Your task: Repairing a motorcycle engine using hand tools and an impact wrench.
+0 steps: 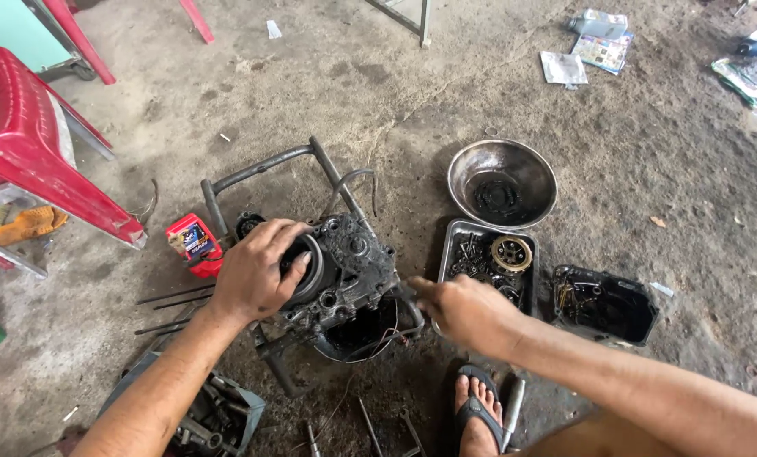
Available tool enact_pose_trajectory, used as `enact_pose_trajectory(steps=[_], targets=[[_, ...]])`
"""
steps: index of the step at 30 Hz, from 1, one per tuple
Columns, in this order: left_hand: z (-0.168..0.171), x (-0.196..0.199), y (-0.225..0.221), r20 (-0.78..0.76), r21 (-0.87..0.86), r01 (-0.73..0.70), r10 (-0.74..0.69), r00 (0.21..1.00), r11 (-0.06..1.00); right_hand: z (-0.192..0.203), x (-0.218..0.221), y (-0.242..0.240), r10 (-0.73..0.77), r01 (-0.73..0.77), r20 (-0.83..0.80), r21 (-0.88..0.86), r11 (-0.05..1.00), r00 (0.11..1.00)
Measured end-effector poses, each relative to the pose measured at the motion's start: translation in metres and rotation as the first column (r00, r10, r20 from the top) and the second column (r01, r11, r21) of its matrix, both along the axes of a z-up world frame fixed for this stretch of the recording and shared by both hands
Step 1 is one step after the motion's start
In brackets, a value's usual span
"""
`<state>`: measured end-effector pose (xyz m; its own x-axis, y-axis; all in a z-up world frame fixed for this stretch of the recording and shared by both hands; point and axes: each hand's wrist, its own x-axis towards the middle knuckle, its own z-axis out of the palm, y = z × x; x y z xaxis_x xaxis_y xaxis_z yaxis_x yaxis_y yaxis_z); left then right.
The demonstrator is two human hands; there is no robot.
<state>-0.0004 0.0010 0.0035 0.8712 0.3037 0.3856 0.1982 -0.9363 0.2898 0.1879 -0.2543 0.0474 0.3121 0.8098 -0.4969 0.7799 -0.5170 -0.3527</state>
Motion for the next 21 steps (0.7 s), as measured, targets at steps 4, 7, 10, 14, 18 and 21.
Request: enact_pose_trajectory(steps=[4,7,10,14,18,21], targets=[[0.0,-0.002,-0.002,-0.019,0.005,-0.005,0.005,1.0,1.0,-0.021,0.008,-0.003,0.066,-0.064,-0.02,0.113,0.992,0.998],[0.001,0.0,0.0,-0.025,0.012,0.003,-0.003,1.0,1.0,-0.041,0.015,-0.003,0.114,-0.108,-0.004,0.299,0.948,0.993],[0.004,0.0,-0.003,-0.033,0.011,0.0,0.0,0.999,1.0,-0.039,0.013,0.0,0.141,-0.157,0.071,0.34,0.927,0.987],[0.01,0.0,-0.008,-0.029,0.006,-0.017,0.017,0.999,1.0,-0.05,0.002,-0.005,0.359,-0.403,0.285,0.115,0.908,0.889],[0.009,0.001,-0.009,-0.013,0.018,-0.025,0.025,1.0,1.0,-0.083,0.002,-0.011,-0.197,0.337,-0.47,0.234,0.912,0.861],[0.007,0.001,-0.008,-0.008,0.022,-0.024,0.024,1.0,0.999,-0.096,0.008,-0.013,-0.226,0.392,-0.542,0.213,0.895,0.809]])
